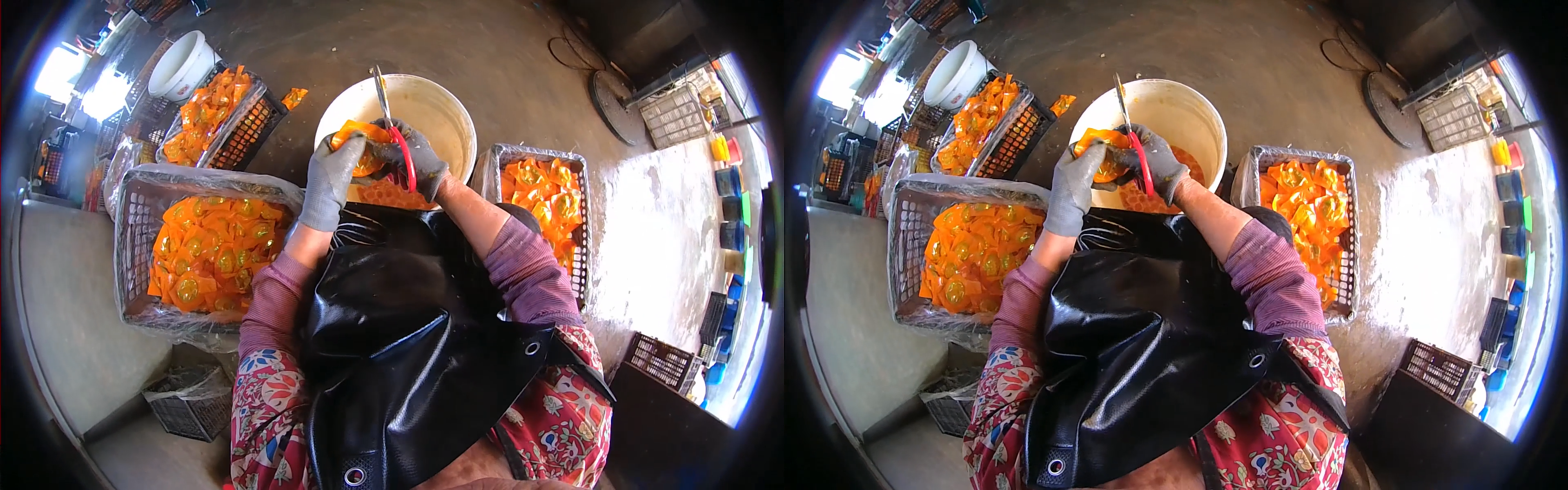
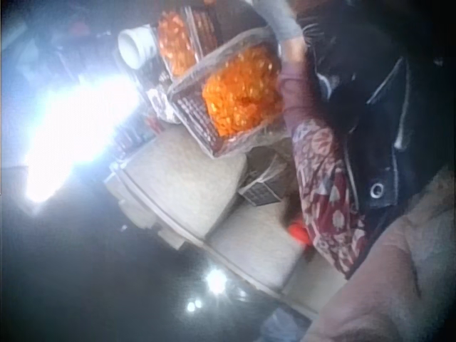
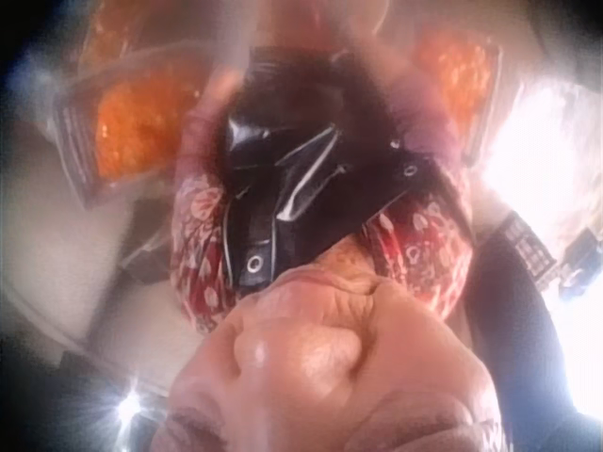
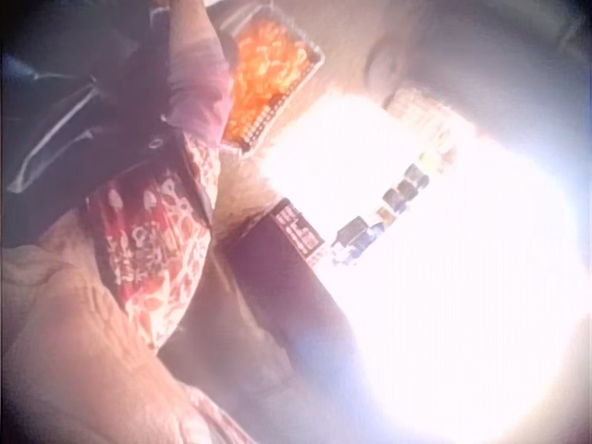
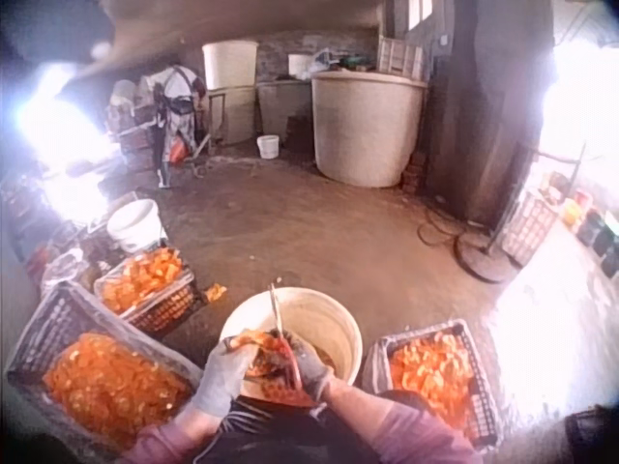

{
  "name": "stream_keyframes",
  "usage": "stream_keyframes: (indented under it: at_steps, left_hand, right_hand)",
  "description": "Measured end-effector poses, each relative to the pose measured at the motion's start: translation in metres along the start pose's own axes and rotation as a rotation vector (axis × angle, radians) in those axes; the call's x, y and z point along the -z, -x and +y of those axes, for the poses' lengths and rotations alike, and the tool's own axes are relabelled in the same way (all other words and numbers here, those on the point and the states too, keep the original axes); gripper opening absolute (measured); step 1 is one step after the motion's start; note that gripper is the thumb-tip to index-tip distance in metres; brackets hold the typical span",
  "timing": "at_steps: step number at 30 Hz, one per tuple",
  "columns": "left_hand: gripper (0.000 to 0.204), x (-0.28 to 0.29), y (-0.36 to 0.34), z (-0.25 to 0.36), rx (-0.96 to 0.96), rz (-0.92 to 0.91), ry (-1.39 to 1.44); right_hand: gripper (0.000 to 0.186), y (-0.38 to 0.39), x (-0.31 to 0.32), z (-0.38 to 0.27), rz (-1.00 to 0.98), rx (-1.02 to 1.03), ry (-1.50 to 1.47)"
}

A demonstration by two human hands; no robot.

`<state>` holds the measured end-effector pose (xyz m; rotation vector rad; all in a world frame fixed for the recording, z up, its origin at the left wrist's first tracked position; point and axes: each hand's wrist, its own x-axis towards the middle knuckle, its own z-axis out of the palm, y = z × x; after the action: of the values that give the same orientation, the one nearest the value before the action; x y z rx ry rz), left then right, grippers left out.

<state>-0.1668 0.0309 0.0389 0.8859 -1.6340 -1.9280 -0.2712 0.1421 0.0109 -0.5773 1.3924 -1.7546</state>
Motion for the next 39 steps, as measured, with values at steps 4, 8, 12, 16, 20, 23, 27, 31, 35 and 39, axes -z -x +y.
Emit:
stream_keyframes:
  at_steps: [4,8,12,16,20,23,27,31,35,39]
  left_hand:
    - [0.027,0.008,0.002,-0.002,0.108,-0.117,-0.049]
    - [0.026,0.001,0.006,0.008,0.192,-0.119,-0.037]
    - [0.024,0.006,-0.005,-0.01,-0.002,-0.015,0.045]
    - [0.023,0.006,0.006,0.012,0.11,-0.022,-0.056]
    - [0.031,0.008,-0.001,0.018,0.038,0.343,0.153]
    - [0.036,0.029,-0.018,0.024,0.178,0.505,0.238]
    - [0.034,0.021,-0.011,0.023,0.046,0.523,0.204]
    - [0.027,0.023,-0.012,0.007,-0.01,0.469,-0.023]
    - [0.026,0.015,-0.007,0.008,0.0,0.414,-0.024]
    - [0.027,0.014,-0.005,0.013,-0.075,0.356,0.022]
  right_hand:
    - [0.041,0.008,-0.014,-0.014,-0.046,-0.065,-0.057]
    - [0.04,0.011,-0.012,-0.024,-0.074,-0.096,-0.037]
    - [0.041,-0.001,-0.01,-0.012,-0.023,-0.04,-0.045]
    - [0.041,-0.001,-0.01,-0.021,-0.014,-0.002,0.011]
    - [0.038,-0.003,-0.004,-0.018,0.038,-0.085,0.018]
    - [0.031,-0.004,0.004,-0.001,-0.124,0.095,0.316]
    - [0.038,0.009,0.0,0.012,-0.295,0.014,0.691]
    - [0.041,0.023,-0.024,-0.011,-0.337,0.044,0.651]
    - [0.041,0.015,-0.004,0.006,-0.382,-0.108,0.61]
    - [0.043,0.023,-0.007,-0.012,-0.316,-0.321,0.468]
